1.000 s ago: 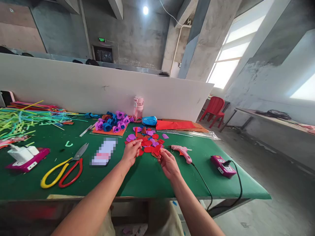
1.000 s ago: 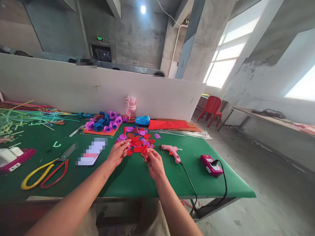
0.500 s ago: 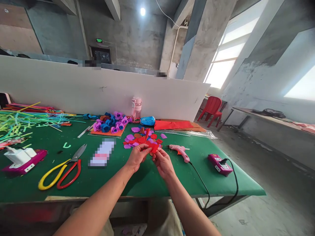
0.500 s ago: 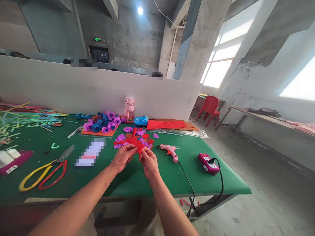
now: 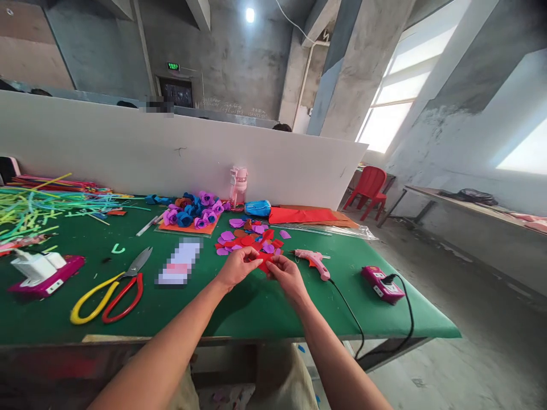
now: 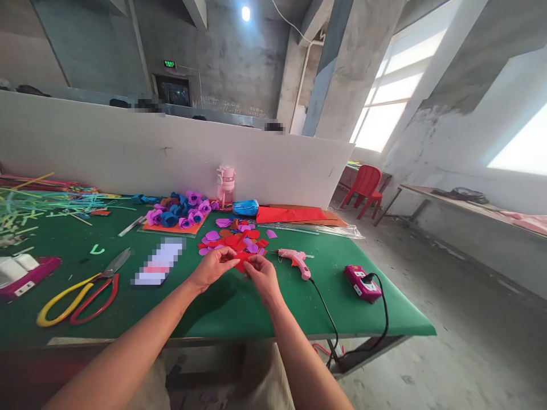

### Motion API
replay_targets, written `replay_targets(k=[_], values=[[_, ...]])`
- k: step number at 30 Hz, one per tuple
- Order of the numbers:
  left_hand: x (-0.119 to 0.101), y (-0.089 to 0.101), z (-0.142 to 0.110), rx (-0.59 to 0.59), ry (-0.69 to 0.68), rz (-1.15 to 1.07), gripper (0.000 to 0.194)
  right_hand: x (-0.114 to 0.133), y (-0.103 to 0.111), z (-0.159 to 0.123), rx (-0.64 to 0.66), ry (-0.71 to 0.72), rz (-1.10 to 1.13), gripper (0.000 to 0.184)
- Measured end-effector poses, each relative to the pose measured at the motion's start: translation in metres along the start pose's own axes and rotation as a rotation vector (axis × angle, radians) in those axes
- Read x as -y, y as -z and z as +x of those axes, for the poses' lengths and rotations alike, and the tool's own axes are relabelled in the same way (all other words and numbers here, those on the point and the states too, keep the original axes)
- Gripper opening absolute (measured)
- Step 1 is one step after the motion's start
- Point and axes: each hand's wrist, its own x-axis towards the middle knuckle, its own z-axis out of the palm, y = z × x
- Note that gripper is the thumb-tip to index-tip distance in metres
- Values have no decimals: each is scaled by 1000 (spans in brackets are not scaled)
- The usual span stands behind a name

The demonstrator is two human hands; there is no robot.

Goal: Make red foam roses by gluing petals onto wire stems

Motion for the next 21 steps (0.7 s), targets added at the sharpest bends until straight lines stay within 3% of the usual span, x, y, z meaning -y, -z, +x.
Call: replay_targets(k=[3, 6, 8, 10, 13, 16, 21], values=[[0, 1, 1, -2, 5, -13, 15, -2, -2, -5, 2, -9, -15, 30], [-3, 5, 1, 2, 53, 2, 13, 4, 13, -9, -3, 36, -126, 30], [-3, 10, 0, 50, 170, -6, 16, 11, 38, -9, -64, 120, -283, 28], [-2, 16, 0, 118, 287, -67, 21, 19, 73, -5, -209, 195, -566, 24], [2, 23, 1, 170, 383, -135, 26, 29, 125, 8, -383, 78, -1031, 22], [6, 26, 2, 180, 425, -160, 27, 31, 155, 22, -297, -98, -1168, 22], [13, 21, 2, 240, 440, -43, 23, 28, 160, 40, -76, -210, -1140, 24]])
